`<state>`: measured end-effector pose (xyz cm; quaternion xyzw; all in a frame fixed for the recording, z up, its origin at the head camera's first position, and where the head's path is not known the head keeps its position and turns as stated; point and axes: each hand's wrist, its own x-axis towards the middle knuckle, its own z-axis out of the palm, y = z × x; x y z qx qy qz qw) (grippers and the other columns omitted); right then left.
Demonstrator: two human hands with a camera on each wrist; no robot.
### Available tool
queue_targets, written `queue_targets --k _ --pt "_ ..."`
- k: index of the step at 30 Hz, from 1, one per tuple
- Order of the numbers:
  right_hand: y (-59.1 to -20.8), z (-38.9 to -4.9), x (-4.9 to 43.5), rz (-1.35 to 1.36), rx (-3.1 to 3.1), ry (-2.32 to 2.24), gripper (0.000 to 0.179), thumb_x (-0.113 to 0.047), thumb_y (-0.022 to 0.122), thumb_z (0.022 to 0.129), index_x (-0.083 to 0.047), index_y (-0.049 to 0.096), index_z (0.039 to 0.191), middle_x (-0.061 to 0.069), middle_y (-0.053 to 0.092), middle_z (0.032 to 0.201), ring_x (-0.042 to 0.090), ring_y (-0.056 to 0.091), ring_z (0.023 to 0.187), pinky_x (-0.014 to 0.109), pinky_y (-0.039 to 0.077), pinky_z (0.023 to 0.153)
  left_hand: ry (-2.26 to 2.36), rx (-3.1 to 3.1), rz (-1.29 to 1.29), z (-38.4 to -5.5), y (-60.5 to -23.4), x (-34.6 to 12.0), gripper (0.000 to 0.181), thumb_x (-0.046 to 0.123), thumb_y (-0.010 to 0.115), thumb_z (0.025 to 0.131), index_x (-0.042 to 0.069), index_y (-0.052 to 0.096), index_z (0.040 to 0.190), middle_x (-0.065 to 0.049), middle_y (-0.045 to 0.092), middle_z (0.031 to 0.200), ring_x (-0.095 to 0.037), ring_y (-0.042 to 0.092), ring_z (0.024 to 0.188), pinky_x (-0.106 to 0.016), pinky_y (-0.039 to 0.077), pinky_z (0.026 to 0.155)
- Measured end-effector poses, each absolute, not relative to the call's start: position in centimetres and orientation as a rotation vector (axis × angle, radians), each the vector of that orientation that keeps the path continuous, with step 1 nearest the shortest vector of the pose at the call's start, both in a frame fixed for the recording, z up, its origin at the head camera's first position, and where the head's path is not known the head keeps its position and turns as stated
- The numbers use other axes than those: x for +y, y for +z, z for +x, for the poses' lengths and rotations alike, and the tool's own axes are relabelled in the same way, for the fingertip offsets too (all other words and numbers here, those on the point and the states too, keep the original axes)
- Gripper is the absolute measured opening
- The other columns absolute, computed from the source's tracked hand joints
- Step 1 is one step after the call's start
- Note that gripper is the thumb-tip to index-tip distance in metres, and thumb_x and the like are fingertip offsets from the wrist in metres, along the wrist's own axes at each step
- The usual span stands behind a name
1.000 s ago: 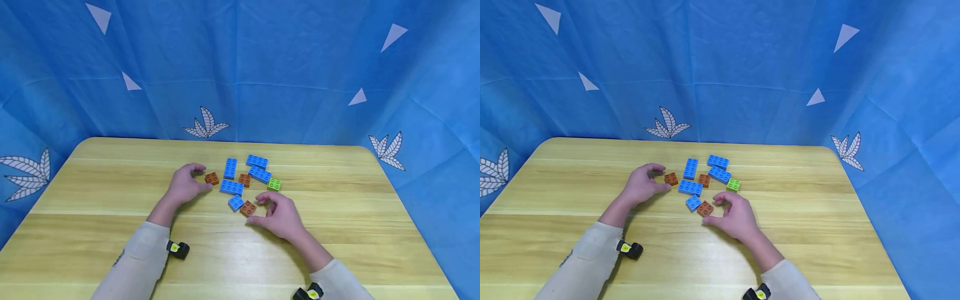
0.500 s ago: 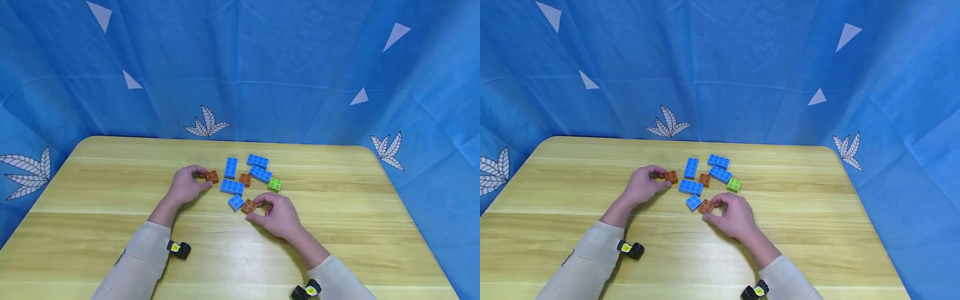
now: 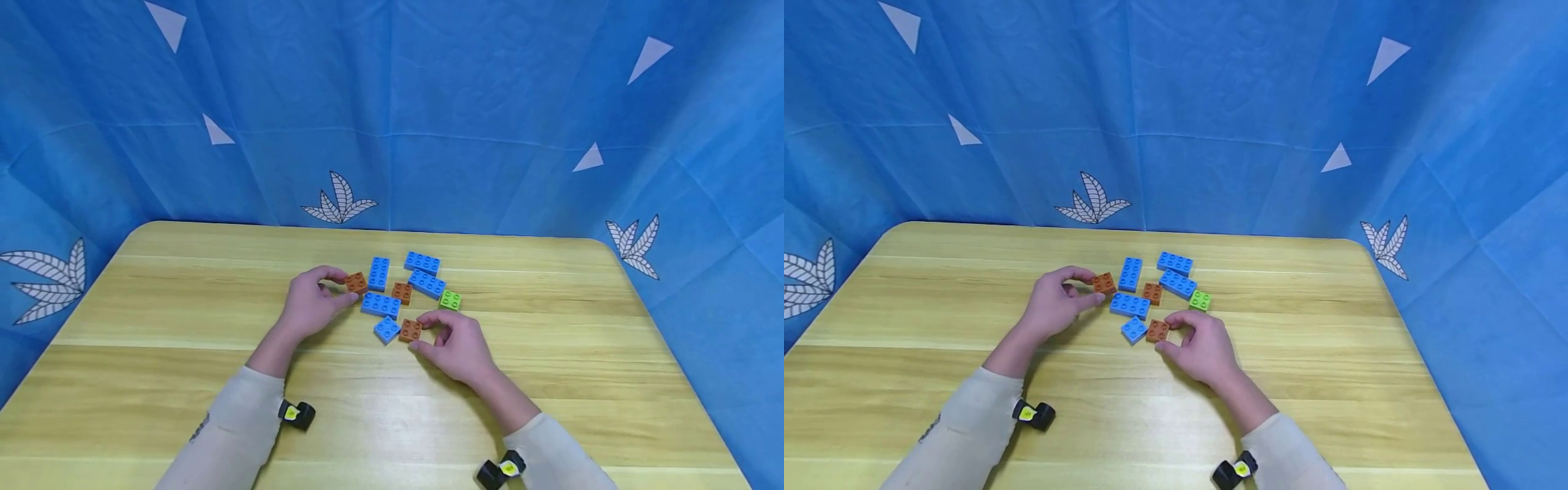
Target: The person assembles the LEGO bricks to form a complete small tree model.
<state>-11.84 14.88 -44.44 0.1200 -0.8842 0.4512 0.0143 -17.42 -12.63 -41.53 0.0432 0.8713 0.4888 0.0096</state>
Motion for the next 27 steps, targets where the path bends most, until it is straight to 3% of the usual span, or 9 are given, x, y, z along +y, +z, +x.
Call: queue_targets --k 4,12,19,22,27 --pt "-44.5 -12.1 15.0 0.382 -2.733 1.434 0.034 -0.013 0.089 0.074 -0.013 0.074 0.105 -0.003 0.061 0.073 0.015 0.052 0.056 0.029 0.045 0.051 1.551 2.69 0.226 -17.0 -41.3 -11.9 0.035 0.021 0.083 0.085 0.011 0.069 0.115 -0.008 0.054 0.076 -0.022 0.045 0.057 -0.029 0.036 0.047" --pt "-44.4 -12.2 15.0 0.353 -2.756 1.448 0.035 -0.011 0.09 0.074 -0.012 0.074 0.105 0.0 0.066 0.082 0.014 0.053 0.058 0.029 0.046 0.053 1.573 2.616 0.356 -16.4 -41.1 -10.4 0.035 0.021 0.084 0.083 0.011 0.07 0.113 -0.007 0.054 0.071 -0.02 0.045 0.057 -0.027 0.035 0.046" --pt "-44.4 -12.3 14.9 0.334 -2.758 1.455 0.036 -0.012 0.09 0.073 -0.013 0.074 0.105 -0.003 0.069 0.09 0.014 0.054 0.059 0.029 0.046 0.054 1.548 2.593 0.412 -16.1 -40.8 -9.4 0.035 0.019 0.084 0.083 0.009 0.071 0.115 -0.009 0.062 0.088 -0.021 0.048 0.061 -0.028 0.038 0.048" --pt "-44.5 -12.5 15.0 0.334 -2.753 1.449 0.035 -0.013 0.09 0.074 -0.013 0.075 0.105 -0.005 0.069 0.093 0.015 0.055 0.06 0.029 0.047 0.054 1.52 2.602 0.446 -16.1 -40.9 -8.9 0.034 0.019 0.084 0.083 0.012 0.072 0.114 -0.005 0.066 0.099 -0.021 0.049 0.06 -0.028 0.039 0.048" --pt "-44.7 -12.7 15.0 0.326 -2.759 1.447 0.035 -0.015 0.091 0.074 -0.014 0.074 0.105 -0.006 0.07 0.097 0.015 0.056 0.06 0.029 0.048 0.054 1.448 2.605 0.5 -16.0 -41.2 -8.2 0.032 0.019 0.085 0.082 0.015 0.073 0.112 0.003 0.066 0.103 -0.02 0.047 0.06 -0.031 0.041 0.054"
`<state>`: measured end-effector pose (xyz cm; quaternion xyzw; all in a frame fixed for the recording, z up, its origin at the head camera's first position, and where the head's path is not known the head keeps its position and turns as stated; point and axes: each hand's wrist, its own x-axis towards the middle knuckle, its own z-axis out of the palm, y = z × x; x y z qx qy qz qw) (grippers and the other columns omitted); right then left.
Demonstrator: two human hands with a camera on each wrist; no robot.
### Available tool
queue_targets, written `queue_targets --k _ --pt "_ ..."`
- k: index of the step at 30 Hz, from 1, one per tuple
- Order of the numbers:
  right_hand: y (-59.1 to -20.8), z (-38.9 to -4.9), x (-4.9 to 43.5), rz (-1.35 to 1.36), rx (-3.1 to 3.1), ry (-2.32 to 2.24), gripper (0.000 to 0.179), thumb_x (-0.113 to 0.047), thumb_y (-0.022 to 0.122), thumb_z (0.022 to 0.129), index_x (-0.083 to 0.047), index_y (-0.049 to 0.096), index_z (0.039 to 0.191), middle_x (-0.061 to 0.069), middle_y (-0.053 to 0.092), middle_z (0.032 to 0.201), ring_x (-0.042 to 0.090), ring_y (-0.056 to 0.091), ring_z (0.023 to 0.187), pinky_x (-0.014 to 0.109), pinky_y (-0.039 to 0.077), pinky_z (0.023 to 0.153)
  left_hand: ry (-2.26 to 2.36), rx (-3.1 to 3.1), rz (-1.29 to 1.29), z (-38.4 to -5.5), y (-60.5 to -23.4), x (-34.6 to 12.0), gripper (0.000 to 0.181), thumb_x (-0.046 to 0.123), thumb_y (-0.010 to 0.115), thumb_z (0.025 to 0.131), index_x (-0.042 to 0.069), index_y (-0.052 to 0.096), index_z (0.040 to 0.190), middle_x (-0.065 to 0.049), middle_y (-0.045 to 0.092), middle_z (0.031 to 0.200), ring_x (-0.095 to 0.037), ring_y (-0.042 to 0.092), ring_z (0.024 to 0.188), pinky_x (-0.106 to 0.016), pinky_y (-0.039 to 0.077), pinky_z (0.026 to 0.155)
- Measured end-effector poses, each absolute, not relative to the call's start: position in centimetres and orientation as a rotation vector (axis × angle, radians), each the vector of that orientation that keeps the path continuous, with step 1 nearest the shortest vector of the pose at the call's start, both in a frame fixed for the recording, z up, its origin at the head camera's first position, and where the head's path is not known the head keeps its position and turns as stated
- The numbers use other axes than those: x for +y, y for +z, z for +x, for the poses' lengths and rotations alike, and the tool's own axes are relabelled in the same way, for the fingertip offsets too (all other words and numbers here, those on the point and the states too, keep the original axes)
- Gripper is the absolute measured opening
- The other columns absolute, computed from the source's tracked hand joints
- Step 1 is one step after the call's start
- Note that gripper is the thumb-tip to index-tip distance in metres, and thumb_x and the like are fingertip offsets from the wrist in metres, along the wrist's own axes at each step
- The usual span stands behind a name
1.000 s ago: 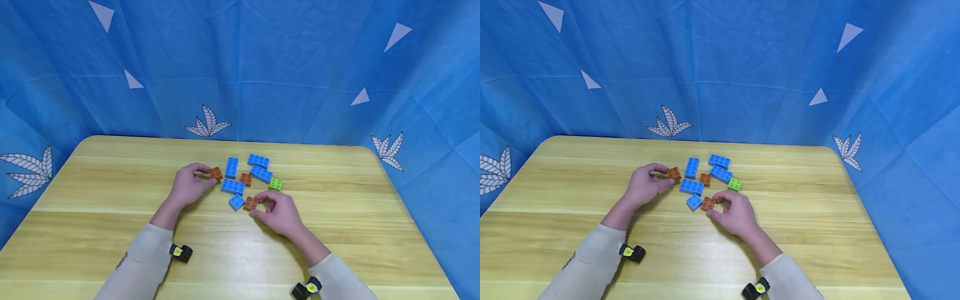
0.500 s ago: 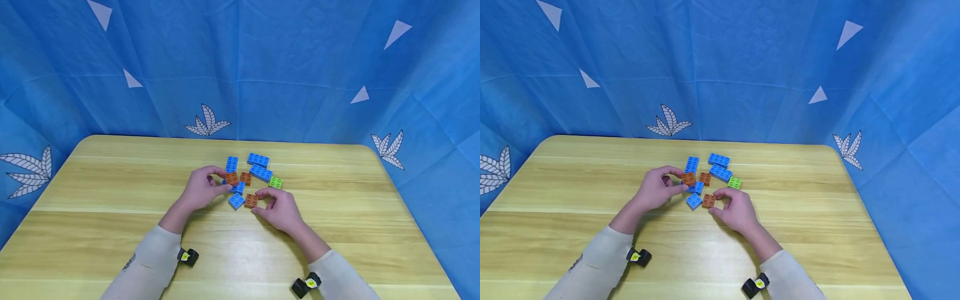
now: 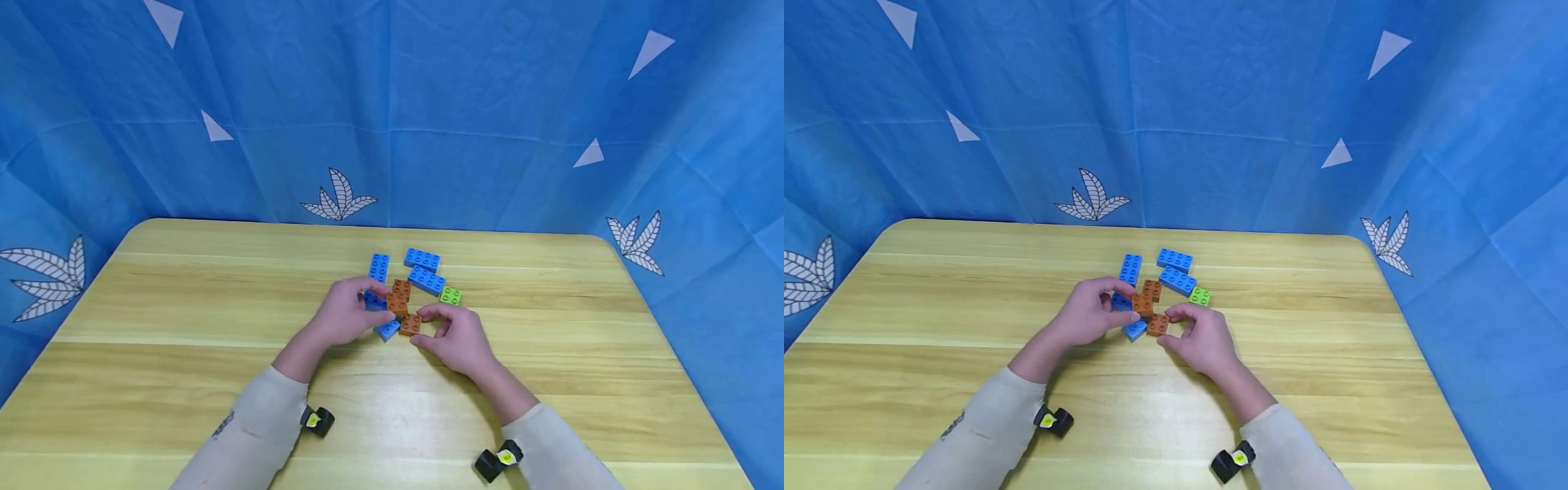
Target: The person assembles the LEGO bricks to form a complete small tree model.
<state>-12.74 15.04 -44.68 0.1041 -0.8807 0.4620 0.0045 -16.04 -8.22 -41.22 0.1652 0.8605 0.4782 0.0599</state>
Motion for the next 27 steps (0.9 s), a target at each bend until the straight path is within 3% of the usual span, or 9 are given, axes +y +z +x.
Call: queue_targets --k 6,10,27 --pt "-44.5 -12.9 15.1 0.311 -2.765 1.459 0.036 -0.013 0.091 0.073 -0.013 0.075 0.105 -0.004 0.07 0.098 0.015 0.055 0.06 0.029 0.047 0.053 1.384 2.574 0.528 -16.1 -41.4 -7.4 0.034 0.017 0.086 0.081 0.012 0.072 0.112 0.003 0.066 0.103 -0.019 0.056 0.085 -0.035 0.05 0.076" --pt "-44.5 -13.1 15.1 0.314 -2.771 1.468 0.037 -0.013 0.091 0.072 -0.013 0.075 0.106 -0.004 0.071 0.099 0.015 0.055 0.06 0.028 0.047 0.053 1.285 2.616 0.574 -16.2 -41.3 -7.1 0.034 0.02 0.086 0.081 0.012 0.072 0.112 0.004 0.066 0.103 -0.016 0.059 0.097 -0.036 0.049 0.088" --pt "-44.3 -13.3 14.9 0.297 -2.79 1.485 0.037 -0.014 0.091 0.073 -0.011 0.074 0.106 -0.001 0.07 0.1 0.015 0.055 0.058 0.029 0.047 0.052 1.117 2.697 0.72 -16.2 -41.2 -6.5 0.036 0.022 0.085 0.082 0.015 0.073 0.115 0.003 0.066 0.11 -0.017 0.059 0.103 -0.038 0.046 0.093"
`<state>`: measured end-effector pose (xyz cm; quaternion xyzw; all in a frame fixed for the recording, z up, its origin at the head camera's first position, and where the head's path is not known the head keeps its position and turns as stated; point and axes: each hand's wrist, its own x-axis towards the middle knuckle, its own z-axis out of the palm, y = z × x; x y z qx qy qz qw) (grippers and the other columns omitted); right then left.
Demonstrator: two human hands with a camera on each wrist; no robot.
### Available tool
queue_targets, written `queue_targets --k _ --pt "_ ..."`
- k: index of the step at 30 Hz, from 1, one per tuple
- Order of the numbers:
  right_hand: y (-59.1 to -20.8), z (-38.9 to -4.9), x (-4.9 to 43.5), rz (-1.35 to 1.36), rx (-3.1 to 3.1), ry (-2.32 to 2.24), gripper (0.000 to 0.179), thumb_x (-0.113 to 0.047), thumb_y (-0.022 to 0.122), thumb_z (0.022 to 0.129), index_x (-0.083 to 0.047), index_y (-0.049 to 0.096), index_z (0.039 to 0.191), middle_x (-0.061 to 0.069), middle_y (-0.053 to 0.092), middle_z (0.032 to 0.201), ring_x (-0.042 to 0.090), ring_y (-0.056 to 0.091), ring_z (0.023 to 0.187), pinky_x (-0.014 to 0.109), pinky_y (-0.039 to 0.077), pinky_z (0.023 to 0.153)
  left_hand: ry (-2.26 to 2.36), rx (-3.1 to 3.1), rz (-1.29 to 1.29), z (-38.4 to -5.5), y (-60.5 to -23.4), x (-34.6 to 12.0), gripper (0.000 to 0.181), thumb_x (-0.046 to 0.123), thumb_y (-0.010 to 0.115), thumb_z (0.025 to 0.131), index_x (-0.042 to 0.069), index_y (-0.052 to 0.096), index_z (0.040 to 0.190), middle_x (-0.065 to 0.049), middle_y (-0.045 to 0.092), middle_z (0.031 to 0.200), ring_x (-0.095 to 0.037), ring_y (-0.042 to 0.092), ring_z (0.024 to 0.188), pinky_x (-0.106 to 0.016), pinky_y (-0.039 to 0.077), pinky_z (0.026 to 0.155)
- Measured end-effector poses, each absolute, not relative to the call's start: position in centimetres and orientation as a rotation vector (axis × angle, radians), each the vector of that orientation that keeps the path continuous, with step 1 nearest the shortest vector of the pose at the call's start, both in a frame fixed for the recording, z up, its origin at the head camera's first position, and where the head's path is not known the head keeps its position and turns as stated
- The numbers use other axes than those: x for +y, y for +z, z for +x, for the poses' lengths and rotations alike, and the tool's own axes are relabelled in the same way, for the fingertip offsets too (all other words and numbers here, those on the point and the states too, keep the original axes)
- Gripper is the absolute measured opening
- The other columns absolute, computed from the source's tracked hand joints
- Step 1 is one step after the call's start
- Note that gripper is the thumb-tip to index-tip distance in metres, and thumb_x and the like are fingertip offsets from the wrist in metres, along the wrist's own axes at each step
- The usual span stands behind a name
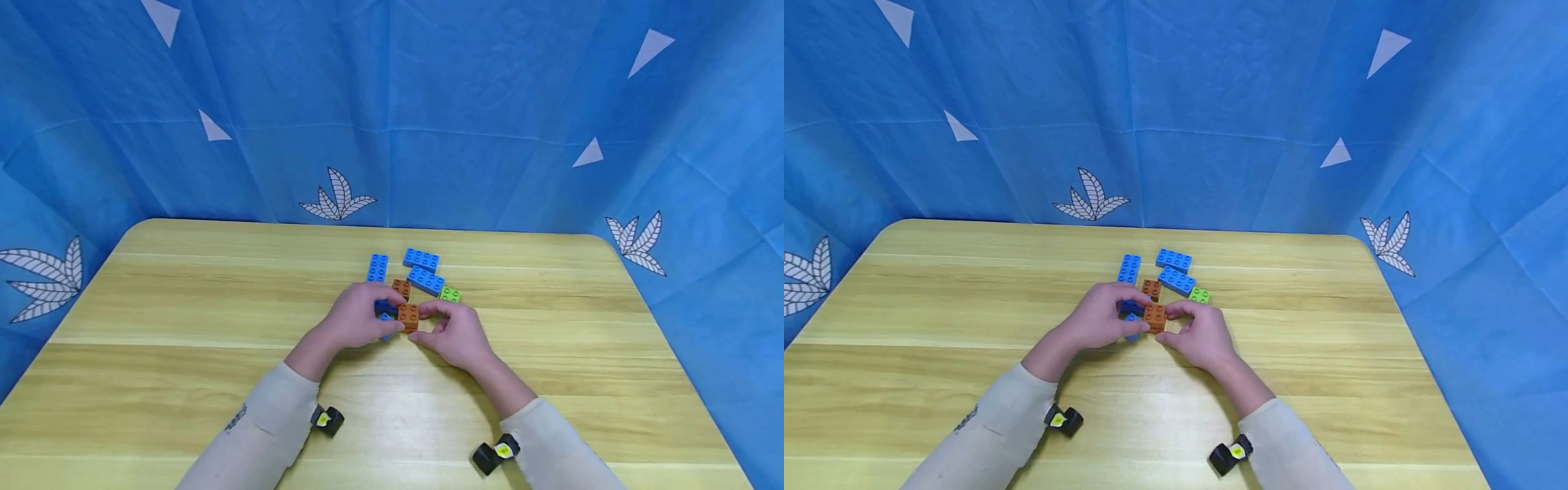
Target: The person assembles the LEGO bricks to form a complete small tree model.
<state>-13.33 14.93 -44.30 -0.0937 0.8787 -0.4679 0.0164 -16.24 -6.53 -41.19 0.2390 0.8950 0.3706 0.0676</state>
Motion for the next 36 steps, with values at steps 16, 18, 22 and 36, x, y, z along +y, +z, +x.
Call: queue_targets --k 16,18,22,36 --pt "-44.5 -13.55 14.93 -0.285 2.703 -1.499 0.035 -0.012 0.091 0.072 -0.01 0.074 0.103 -0.001 0.069 0.086 0.014 0.051 0.053 0.026 0.041 0.047 1.067 2.745 0.804 -16.43 -41.4 -6.07 0.026 0.034 0.082 0.084 0.018 0.074 0.103 0.007 0.06 0.094 -0.013 0.054 0.085 -0.033 0.046 0.075" --pt "-44.52 -13.55 14.93 -0.28 2.699 -1.504 0.035 -0.012 0.091 0.072 -0.01 0.074 0.103 -0.001 0.069 0.084 0.014 0.051 0.052 0.026 0.041 0.047 1.06 2.739 0.804 -16.39 -41.33 -5.98 0.027 0.033 0.082 0.085 0.017 0.074 0.105 0.007 0.059 0.091 -0.013 0.053 0.083 -0.033 0.046 0.074" --pt "-44.53 -13.56 14.93 -0.272 2.696 -1.514 0.036 -0.011 0.091 0.072 -0.01 0.075 0.103 -0.002 0.067 0.078 0.014 0.051 0.052 0.025 0.04 0.046 1.07 2.716 0.798 -16.34 -41.14 -5.78 0.027 0.03 0.082 0.085 0.015 0.074 0.106 0.006 0.059 0.084 -0.014 0.052 0.079 -0.033 0.045 0.072" --pt "-44.37 -13.5 14.99 -0.292 2.706 -1.491 0.037 -0.013 0.091 0.073 -0.01 0.076 0.106 -0.003 0.065 0.074 0.016 0.054 0.055 0.027 0.043 0.049 1.1 2.681 0.763 -16.29 -41.14 -5.68 0.025 0.029 0.081 0.086 0.017 0.076 0.108 0.006 0.055 0.067 -0.013 0.051 0.064 -0.029 0.041 0.059"
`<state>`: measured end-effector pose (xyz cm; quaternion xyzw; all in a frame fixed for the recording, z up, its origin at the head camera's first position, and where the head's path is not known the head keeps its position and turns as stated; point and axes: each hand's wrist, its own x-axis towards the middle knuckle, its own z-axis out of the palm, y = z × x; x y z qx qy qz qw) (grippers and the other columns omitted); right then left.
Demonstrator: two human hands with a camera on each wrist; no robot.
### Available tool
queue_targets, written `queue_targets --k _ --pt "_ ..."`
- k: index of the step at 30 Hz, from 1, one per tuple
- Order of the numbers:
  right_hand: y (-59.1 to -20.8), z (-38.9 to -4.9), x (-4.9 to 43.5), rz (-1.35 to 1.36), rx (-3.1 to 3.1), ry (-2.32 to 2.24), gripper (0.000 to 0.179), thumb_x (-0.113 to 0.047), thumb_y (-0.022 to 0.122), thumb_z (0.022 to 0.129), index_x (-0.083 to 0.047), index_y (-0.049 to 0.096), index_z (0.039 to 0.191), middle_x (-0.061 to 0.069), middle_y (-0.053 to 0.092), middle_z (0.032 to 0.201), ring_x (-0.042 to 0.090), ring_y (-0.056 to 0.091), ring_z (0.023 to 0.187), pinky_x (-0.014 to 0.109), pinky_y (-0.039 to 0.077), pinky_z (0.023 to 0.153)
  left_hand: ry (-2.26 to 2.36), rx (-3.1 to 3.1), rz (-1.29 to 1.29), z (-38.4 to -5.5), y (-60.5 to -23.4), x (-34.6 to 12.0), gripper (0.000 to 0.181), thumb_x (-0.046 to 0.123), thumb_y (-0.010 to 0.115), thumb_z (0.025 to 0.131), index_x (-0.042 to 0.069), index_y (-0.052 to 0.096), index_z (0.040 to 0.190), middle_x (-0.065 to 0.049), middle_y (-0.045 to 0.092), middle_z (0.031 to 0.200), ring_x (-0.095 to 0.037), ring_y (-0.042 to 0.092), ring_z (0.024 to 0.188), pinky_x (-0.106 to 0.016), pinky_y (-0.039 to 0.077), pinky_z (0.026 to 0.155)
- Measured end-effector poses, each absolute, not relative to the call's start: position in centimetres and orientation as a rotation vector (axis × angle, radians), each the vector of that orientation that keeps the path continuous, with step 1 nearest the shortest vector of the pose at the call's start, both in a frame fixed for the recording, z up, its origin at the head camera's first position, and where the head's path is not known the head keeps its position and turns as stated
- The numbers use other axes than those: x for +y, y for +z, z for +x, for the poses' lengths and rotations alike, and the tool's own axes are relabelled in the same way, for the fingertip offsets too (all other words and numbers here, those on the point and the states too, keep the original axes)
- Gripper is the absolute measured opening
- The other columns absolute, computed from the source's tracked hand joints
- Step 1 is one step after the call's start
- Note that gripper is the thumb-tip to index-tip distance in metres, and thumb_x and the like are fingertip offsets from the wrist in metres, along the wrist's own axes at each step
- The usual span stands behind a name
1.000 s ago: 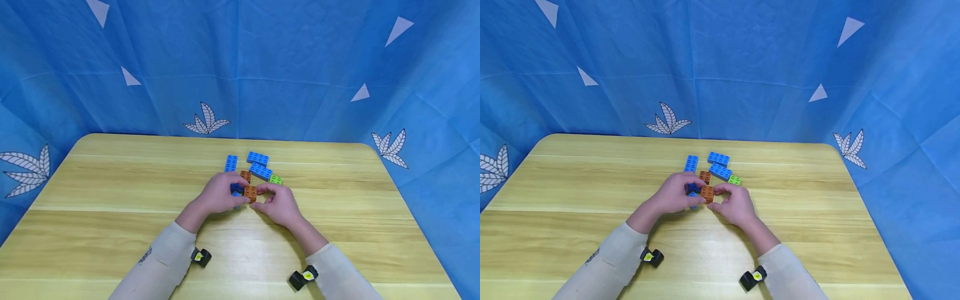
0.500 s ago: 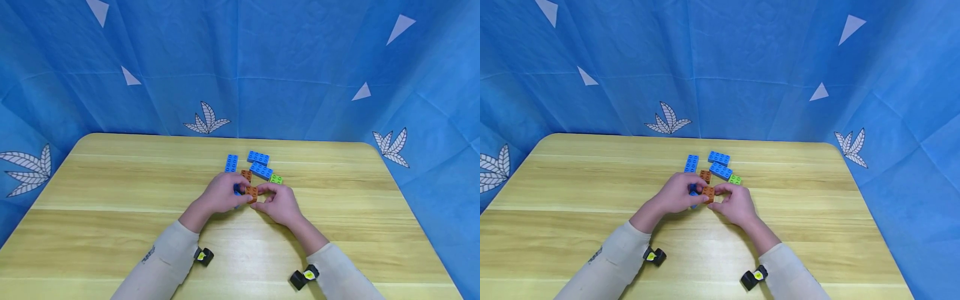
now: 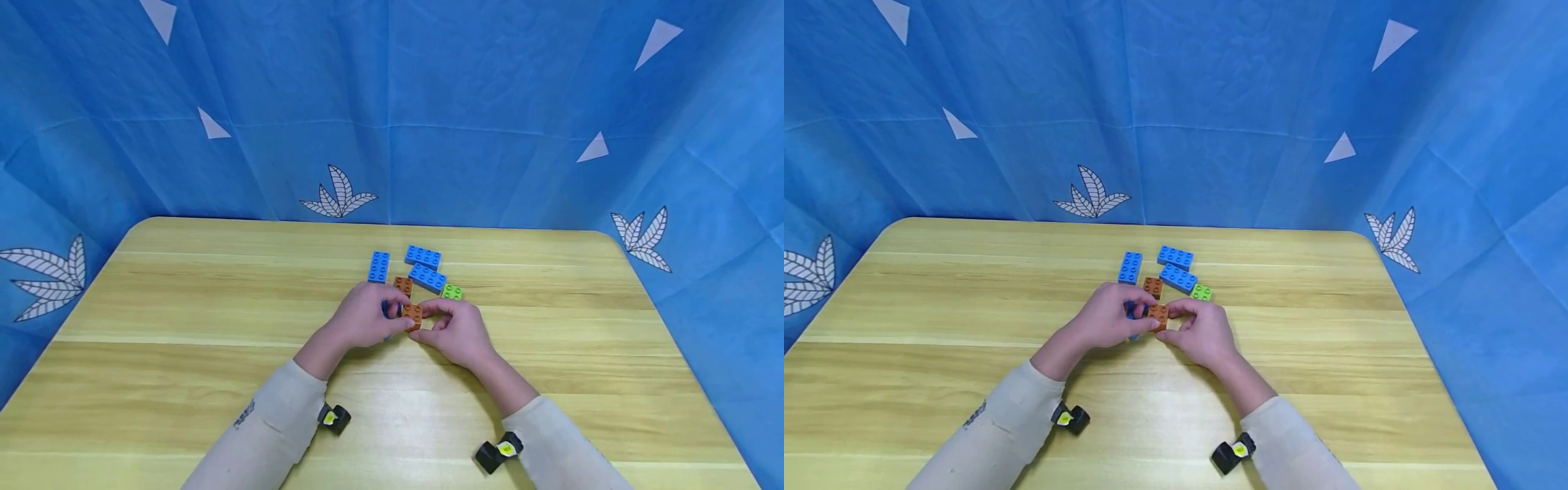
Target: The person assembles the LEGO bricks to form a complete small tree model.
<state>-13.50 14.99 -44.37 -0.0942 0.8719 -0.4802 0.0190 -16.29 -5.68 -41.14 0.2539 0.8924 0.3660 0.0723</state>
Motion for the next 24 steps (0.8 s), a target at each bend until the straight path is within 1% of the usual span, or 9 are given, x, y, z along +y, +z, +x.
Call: queue_targets --k 5,9,12,16,19,22,24 --pt "-44.3 -13.5 15.1 -0.299 2.716 -1.493 0.037 -0.016 0.091 0.073 -0.01 0.076 0.106 -0.002 0.066 0.075 0.016 0.056 0.056 0.028 0.045 0.05 1.055 2.715 0.758 -16.2 -41.3 -5.5 0.029 0.032 0.08 0.087 0.016 0.076 0.111 0.006 0.054 0.066 -0.013 0.05 0.06 -0.029 0.04 0.057" --pt "-44.5 -13.5 15.0 -0.299 2.715 -1.51 0.036 -0.016 0.091 0.074 -0.009 0.076 0.105 -0.002 0.065 0.074 0.016 0.055 0.056 0.028 0.045 0.049 1.082 2.755 0.668 -15.6 -41.1 -5.5 0.039 0.033 0.081 0.086 0.011 0.071 0.117 0.007 0.056 0.069 -0.012 0.051 0.059 -0.029 0.042 0.056" --pt "-44.6 -13.5 15.0 -0.295 2.709 -1.524 0.036 -0.015 0.091 0.073 -0.009 0.076 0.105 -0.002 0.065 0.073 0.015 0.055 0.056 0.027 0.045 0.049 1.219 2.727 0.532 -14.7 -40.8 -5.5 0.035 0.031 0.081 0.086 0.009 0.068 0.11 0.005 0.059 0.071 -0.013 0.054 0.057 -0.03 0.044 0.054" --pt "-44.6 -13.5 15.1 -0.277 2.702 -1.53 0.036 -0.013 0.09 0.073 -0.008 0.076 0.106 -0.001 0.066 0.075 0.015 0.056 0.057 0.026 0.045 0.05 1.455 2.494 0.393 -13.5 -40.6 -5.4 0.021 0.029 0.077 0.091 0.012 0.064 0.094 -0.005 0.065 0.072 -0.02 0.063 0.058 -0.033 0.049 0.052" --pt "-44.5 -13.4 15.3 -0.258 2.695 -1.538 0.037 -0.012 0.089 0.074 -0.006 0.075 0.108 0.001 0.067 0.077 0.016 0.057 0.058 0.027 0.045 0.05 1.522 2.354 0.361 -13.0 -40.8 -5.4 0.018 0.03 0.074 0.093 0.013 0.066 0.091 -0.008 0.068 0.076 -0.024 0.067 0.064 -0.034 0.051 0.056" --pt "-44.4 -13.4 15.5 -0.238 2.689 -1.548 0.039 -0.011 0.089 0.074 -0.005 0.075 0.109 0.001 0.067 0.075 0.017 0.058 0.058 0.027 0.045 0.049 1.514 2.372 0.373 -13.0 -41.0 -5.5 0.018 0.031 0.073 0.093 0.014 0.069 0.092 -0.004 0.068 0.081 -0.022 0.064 0.073 -0.035 0.051 0.064" --pt "-44.4 -13.4 15.6 -0.227 2.681 -1.552 0.039 -0.011 0.09 0.074 -0.005 0.075 0.109 0.001 0.066 0.072 0.018 0.058 0.057 0.027 0.045 0.049 1.513 2.4 0.377 -13.1 -41.2 -5.6 0.017 0.031 0.073 0.093 0.015 0.07 0.095 0.0 0.067 0.088 -0.02 0.063 0.079 -0.035 0.052 0.07"
